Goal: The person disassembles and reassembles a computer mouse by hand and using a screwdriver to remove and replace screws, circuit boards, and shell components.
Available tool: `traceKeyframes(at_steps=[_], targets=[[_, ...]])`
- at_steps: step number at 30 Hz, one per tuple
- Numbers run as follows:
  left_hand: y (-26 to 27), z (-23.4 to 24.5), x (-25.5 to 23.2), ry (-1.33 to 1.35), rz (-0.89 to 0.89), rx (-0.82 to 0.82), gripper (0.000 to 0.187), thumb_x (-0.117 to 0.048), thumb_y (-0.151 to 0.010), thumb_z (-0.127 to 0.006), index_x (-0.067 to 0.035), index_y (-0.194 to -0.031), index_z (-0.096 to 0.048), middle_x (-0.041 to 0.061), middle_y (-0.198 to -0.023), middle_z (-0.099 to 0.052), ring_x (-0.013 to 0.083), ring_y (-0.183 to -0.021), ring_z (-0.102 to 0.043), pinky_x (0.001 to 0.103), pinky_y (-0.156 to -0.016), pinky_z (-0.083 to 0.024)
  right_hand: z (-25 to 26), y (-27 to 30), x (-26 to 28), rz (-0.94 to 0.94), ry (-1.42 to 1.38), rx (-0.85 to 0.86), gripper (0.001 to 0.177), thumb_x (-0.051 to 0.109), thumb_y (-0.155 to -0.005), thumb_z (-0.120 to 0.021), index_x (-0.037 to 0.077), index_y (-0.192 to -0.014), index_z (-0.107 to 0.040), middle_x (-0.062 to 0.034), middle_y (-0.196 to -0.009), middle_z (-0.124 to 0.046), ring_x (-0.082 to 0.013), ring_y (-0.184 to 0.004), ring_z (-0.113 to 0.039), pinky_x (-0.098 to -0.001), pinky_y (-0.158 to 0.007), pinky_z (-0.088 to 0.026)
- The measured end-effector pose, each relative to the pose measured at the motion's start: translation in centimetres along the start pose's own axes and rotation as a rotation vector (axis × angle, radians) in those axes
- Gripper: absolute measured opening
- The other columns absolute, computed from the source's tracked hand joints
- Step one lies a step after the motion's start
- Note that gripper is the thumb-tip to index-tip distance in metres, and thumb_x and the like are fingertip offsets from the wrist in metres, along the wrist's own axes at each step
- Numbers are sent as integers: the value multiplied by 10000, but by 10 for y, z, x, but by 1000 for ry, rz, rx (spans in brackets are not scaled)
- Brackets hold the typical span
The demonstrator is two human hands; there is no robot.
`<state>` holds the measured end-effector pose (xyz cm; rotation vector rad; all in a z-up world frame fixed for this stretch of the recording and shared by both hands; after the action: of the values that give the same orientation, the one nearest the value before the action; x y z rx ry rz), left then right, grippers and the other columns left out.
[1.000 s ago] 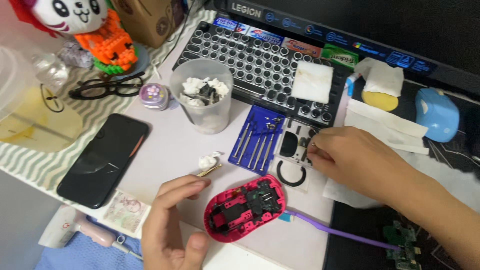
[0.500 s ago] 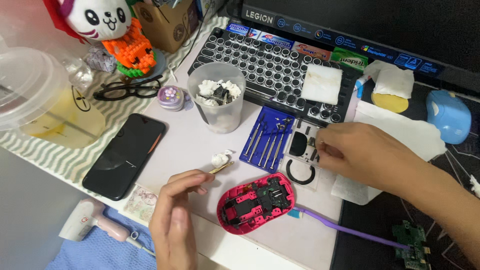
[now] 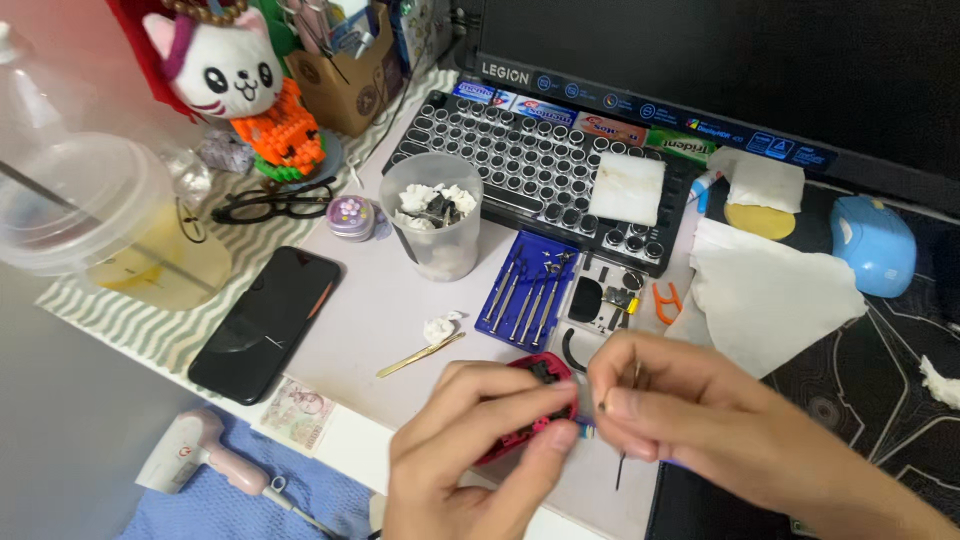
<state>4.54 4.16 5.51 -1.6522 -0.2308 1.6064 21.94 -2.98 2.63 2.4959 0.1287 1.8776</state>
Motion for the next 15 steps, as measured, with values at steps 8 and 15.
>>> traceKeyframes(at_steps=[8,15], targets=[[3,-7,-9,10,-15,41,111,-89,-831,-807,-101,-941,-812,33,-842,-725,133,-735,-684,217,-698,-555,-4,8,-12,-20,38,-86,137,107,-975,-684,-1,-890,-676,-58,-738,-564,-136,-661,-494,-300,-604,-386],[9,-20,-12,-159,-122,58,35,-93,-782,-767,-115,-793,-792,15,-755,-724,113,-617,-661,199,-640,-539,7,26,-17,-156,278,-155,99,170,-954,-739,71,-946,-739,-12,-805,-707,-76,-706,-583,-238,-658,-461]])
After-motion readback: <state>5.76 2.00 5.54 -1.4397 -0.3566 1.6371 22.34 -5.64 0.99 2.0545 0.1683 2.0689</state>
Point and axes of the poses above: each hand's wrist, its own y-axis away from the middle knuckle, its own z-axis out of the back of the hand, x = y × z, the point moved 4 cm from there along -y, towards the middle knuckle
